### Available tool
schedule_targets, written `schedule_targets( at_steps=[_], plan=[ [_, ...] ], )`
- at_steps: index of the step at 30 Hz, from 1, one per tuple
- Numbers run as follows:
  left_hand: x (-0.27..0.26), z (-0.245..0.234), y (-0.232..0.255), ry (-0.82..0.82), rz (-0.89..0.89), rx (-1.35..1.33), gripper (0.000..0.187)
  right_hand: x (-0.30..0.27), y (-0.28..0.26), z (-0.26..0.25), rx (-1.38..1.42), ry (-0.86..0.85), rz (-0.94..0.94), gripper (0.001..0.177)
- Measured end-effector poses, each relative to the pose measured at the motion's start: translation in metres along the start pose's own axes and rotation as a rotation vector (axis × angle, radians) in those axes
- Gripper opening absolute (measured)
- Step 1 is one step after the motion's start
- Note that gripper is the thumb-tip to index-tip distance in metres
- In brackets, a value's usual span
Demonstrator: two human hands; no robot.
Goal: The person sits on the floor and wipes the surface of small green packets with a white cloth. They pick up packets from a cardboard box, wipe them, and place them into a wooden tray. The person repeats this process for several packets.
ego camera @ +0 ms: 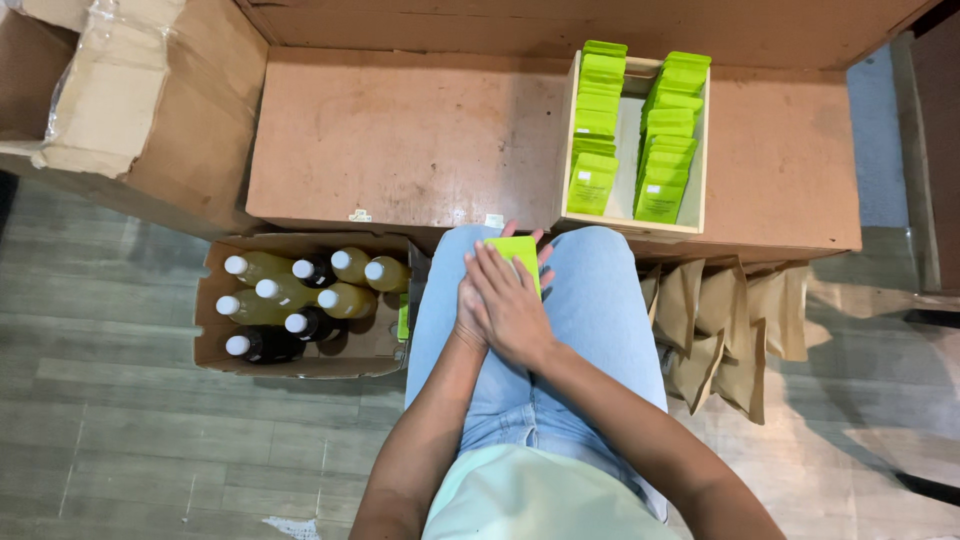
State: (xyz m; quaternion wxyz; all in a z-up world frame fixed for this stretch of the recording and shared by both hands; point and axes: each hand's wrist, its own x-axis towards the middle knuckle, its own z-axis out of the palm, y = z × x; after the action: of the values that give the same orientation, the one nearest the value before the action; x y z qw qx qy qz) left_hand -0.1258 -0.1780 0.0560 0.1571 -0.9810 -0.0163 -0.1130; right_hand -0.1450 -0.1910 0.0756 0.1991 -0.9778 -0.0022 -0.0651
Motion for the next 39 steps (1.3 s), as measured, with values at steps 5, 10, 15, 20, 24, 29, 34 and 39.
schedule_targets(
  at_steps=[5,10,15,20,24,29,34,39],
  plan=[
    [0.044,0.059,-0.043,1.286,0.197,2.293,0.064,-0.028,0.002,0.006,0.055,0.122,-0.114,0.07],
    [0.044,0.042,-0.039,1.492,0.544,2.639,0.049,-0.022,0.0,-0.001,0.495,0.155,0.17,0.066],
    [0.039,0.026,-0.04,1.468,0.266,3.104,0.075,-0.014,-0.012,-0.029,0.846,0.276,0.294,0.059],
    [0.028,0.013,-0.028,1.431,0.054,3.672,0.085,-0.02,0.02,-0.031,0.987,0.36,0.411,0.05],
    [0.021,0.056,-0.011,1.3,-0.036,3.827,0.086,-0.031,0.071,0.01,1.142,0.4,0.602,0.047],
    [0.025,0.028,-0.023,1.403,0.154,3.775,0.089,-0.032,0.075,0.005,0.997,0.443,0.681,0.03],
    [0.03,0.024,-0.029,1.339,0.247,3.758,0.099,-0.032,0.063,-0.005,1.044,0.392,0.701,0.016],
    [0.024,0.066,-0.01,1.303,0.228,3.803,0.079,-0.036,0.076,0.017,1.045,0.351,0.667,0.009]
  ],
)
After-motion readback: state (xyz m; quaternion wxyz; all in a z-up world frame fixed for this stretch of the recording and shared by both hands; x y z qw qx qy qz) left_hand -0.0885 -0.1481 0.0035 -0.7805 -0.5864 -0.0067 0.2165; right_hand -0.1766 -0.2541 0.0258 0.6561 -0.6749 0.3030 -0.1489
